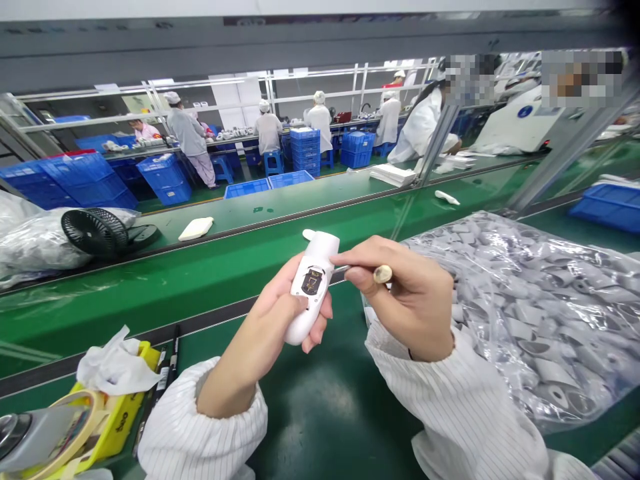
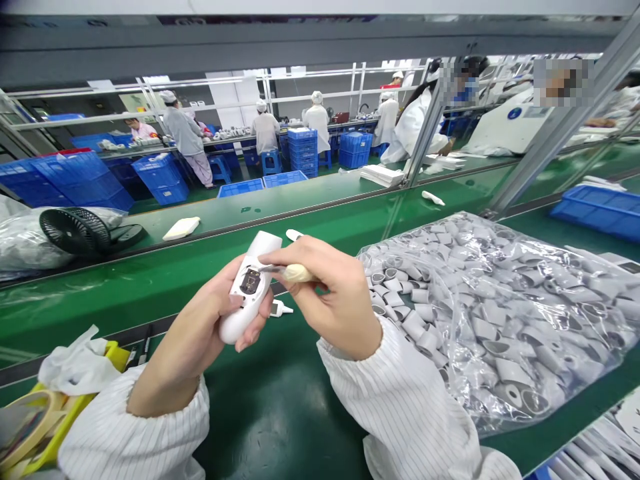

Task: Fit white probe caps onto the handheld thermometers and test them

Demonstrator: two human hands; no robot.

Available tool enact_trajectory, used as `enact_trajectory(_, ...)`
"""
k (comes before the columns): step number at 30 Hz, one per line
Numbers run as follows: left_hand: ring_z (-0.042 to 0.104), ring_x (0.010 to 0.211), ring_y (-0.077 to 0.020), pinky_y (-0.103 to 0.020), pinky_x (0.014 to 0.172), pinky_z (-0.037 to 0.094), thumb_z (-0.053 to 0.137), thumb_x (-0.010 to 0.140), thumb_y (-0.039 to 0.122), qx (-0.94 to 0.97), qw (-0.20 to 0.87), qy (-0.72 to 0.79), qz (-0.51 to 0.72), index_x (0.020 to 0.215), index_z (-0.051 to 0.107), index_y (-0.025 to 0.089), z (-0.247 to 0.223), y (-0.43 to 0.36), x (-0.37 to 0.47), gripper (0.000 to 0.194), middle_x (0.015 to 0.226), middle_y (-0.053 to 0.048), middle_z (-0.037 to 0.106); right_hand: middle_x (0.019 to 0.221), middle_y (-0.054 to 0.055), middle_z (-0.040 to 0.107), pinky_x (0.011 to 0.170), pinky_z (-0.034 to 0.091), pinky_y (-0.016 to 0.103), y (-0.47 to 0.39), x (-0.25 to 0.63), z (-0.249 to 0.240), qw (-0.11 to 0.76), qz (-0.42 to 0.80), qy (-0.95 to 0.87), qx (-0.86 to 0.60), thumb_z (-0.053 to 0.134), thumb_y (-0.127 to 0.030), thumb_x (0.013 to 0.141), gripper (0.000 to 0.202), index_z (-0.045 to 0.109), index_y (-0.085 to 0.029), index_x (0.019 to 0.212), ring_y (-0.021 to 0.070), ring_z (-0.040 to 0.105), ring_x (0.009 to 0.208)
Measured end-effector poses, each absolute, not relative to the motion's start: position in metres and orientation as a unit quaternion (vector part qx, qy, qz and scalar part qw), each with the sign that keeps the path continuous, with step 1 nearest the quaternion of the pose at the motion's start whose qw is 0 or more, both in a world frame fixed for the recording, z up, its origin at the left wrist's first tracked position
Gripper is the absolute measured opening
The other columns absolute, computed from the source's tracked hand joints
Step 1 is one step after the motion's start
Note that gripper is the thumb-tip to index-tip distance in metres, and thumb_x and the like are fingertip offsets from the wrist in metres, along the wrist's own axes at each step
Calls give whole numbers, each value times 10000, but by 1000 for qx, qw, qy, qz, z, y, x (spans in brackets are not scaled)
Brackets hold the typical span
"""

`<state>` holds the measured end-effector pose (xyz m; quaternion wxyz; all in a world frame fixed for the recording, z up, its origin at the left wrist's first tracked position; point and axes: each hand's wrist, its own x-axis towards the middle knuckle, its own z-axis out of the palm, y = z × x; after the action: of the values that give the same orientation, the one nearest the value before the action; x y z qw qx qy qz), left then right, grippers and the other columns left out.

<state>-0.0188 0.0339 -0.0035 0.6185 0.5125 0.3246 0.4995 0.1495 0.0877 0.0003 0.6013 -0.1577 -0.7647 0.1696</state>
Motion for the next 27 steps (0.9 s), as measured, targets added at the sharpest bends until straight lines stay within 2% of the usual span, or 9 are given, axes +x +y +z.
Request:
enact_trajectory(3, 542, 592, -71, -162, 533, 471, 406, 907, 102, 522, 595, 339, 508, 1281, 490, 213, -1, 29, -18, 399, 822, 13, 613, 721, 13, 689, 547, 462, 264, 81, 149, 6, 599, 278, -725, -195, 697, -111, 843, 111, 763, -199, 828, 130, 606, 645)
enact_trajectory(7, 539, 621, -68, -165, 555, 478, 395, 945, 101, 519, 579, 347, 524, 1324, 447, 221, -1, 26, -15, 401, 840, 22, 597, 631, -13, 647, 507, 434, 248, 78, 146, 9, 573, 444, -654, -215, 765, -160, 789, 105, 738, -212, 701, 111, 559, 571)
enact_trajectory(11, 530, 626, -66, -159, 546, 466, 381, 952, 86, 525, 567, 354, 528, 1312, 459, 234, -2, 23, -12, 398, 843, 27, 582, 560, -32, 590, 408, 274, 210, 82, 144, 5, 504, 609, -576, -207, 792, -318, 787, 235, 667, -189, 636, 57, 399, 438)
enact_trajectory(13, 527, 630, -68, -163, 547, 463, 377, 955, 87, 531, 556, 362, 527, 1323, 461, 243, -2, 23, -11, 408, 843, 26, 579, 526, -45, 542, 408, 238, 198, 84, 144, 3, 476, 654, -551, -207, 790, -364, 789, 282, 642, -177, 639, 44, 347, 429)
enact_trajectory(16, 520, 625, -72, -171, 546, 458, 377, 956, 94, 535, 543, 371, 531, 1326, 460, 245, -1, 23, -10, 408, 836, 25, 571, 504, -61, 483, 404, 253, 193, 83, 142, 1, 467, 659, -553, -205, 767, -377, 810, 295, 620, -176, 652, 49, 348, 425)
enact_trajectory(19, 511, 616, -77, -184, 549, 458, 382, 949, 101, 534, 537, 381, 531, 1331, 449, 237, 0, 23, -8, 411, 838, 19, 570, 539, -45, 529, 410, 358, 217, 78, 138, 0, 571, 505, -620, -188, 739, -263, 841, 221, 626, -195, 664, 87, 462, 457)
enact_trajectory(22, 504, 607, -87, -195, 564, 469, 400, 944, 115, 531, 527, 391, 536, 1374, 417, 232, 2, 20, -6, 446, 791, 25, 559, 685, 2, 661, 533, 502, 258, 73, 136, -1, 654, 195, -711, -172, 729, -93, 824, 145, 670, -203, 750, 131, 617, 616)
enact_trajectory(24, 522, 627, -104, -204, 580, 485, 422, 935, 127, 527, 518, 402, 540, 1432, 377, 248, 3, 18, -5, 513, 773, 27, 552, 759, 39, 708, 554, 516, 260, 72, 138, -3, 625, 15, -767, -146, 713, -45, 825, 141, 693, -183, 848, 139, 638, 658)
enact_trajectory(27, 549, 660, -138, -228, 586, 507, 456, 925, 158, 524, 500, 428, 541, 1506, 305, 274, 4, 15, -4, 611, 786, 14, 556, 760, 73, 730, 499, 489, 265, 74, 143, -4, 558, -143, -810, -112, 665, -50, 864, 107, 691, -128, 932, 141, 626, 621)
